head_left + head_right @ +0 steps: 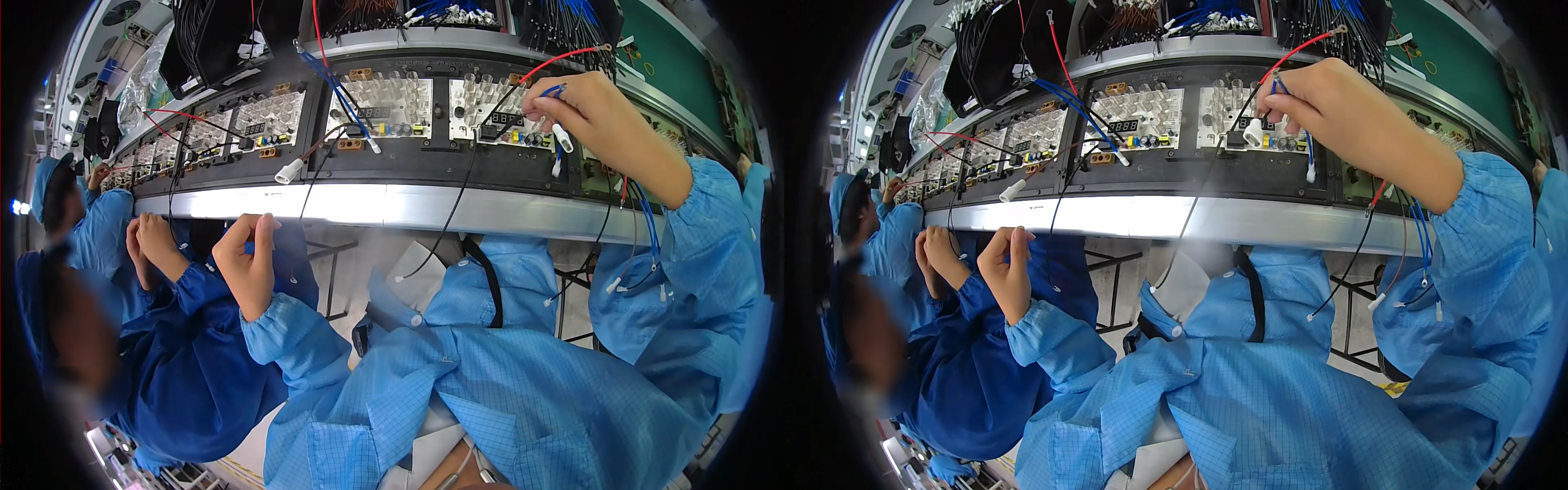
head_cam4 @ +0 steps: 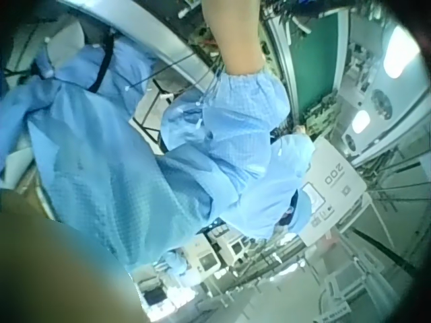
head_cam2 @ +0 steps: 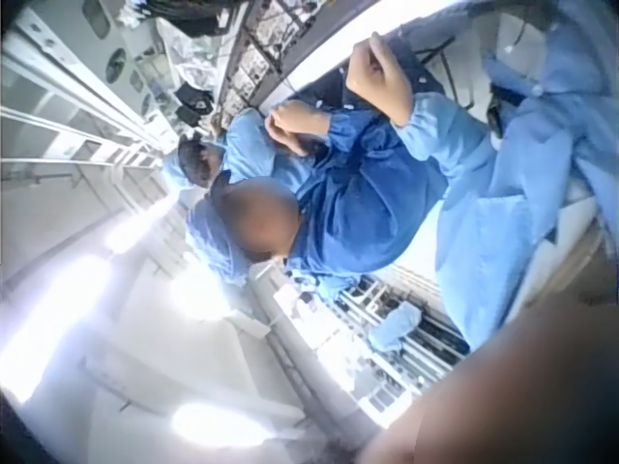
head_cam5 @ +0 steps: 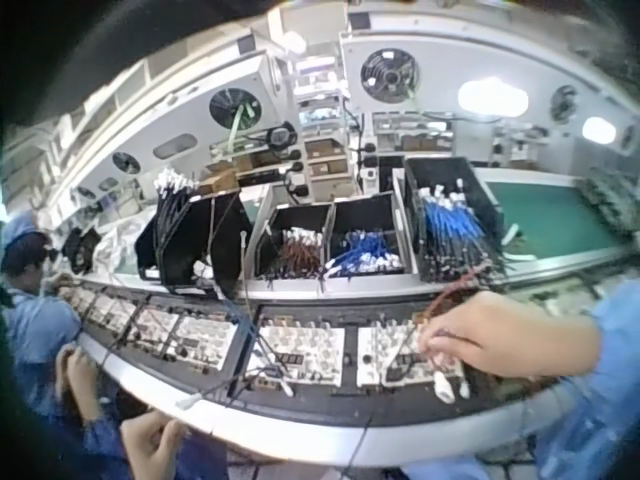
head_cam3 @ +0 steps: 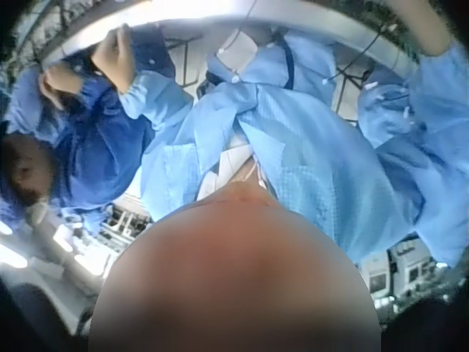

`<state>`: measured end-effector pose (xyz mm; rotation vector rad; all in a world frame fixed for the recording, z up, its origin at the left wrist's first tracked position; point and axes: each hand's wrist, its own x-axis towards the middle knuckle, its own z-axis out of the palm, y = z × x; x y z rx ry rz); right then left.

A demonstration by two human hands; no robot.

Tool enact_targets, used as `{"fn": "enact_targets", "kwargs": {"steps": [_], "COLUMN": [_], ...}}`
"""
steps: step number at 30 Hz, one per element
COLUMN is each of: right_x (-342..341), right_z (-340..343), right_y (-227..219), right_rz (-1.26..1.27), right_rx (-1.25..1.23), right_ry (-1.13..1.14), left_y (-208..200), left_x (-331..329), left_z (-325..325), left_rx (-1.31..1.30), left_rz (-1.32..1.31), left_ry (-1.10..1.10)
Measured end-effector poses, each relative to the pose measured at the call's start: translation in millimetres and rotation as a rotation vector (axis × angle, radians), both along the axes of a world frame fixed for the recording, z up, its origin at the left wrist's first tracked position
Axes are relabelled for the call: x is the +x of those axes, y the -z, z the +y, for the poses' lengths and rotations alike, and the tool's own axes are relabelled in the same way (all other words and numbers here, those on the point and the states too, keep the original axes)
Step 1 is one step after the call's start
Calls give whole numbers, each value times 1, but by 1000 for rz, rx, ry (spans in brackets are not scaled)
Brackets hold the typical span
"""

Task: Connecting wiring harnesses to circuit boards on an industrial electronics assembly line.

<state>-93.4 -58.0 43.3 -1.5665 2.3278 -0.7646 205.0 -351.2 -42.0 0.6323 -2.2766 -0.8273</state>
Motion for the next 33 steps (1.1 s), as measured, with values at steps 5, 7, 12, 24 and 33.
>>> {"fn": "enact_targets", "kwargs": {"steps": [5,7,12,24,33], "right_x": [7,9,6,-158,-208], "right_z": [1,7,20,1,-23], "right_y": [-5,-9,-60,-101,-53], "right_rz": [-110,-51,163,87,124], "right_rx": [32,27,106,630,754], "right_ry": [6,-115,-213,614,777], "left_y": [-1,-4,-4,-47,-57], "left_x": [-3,-4,8,-5,27], "left_z": [1,-2,-11,-6,-16], "left_rx": [29,45,35,-4,28], "left_rz": [8,-4,15,61,91], "left_ry": [34,46,28,124,76]}}
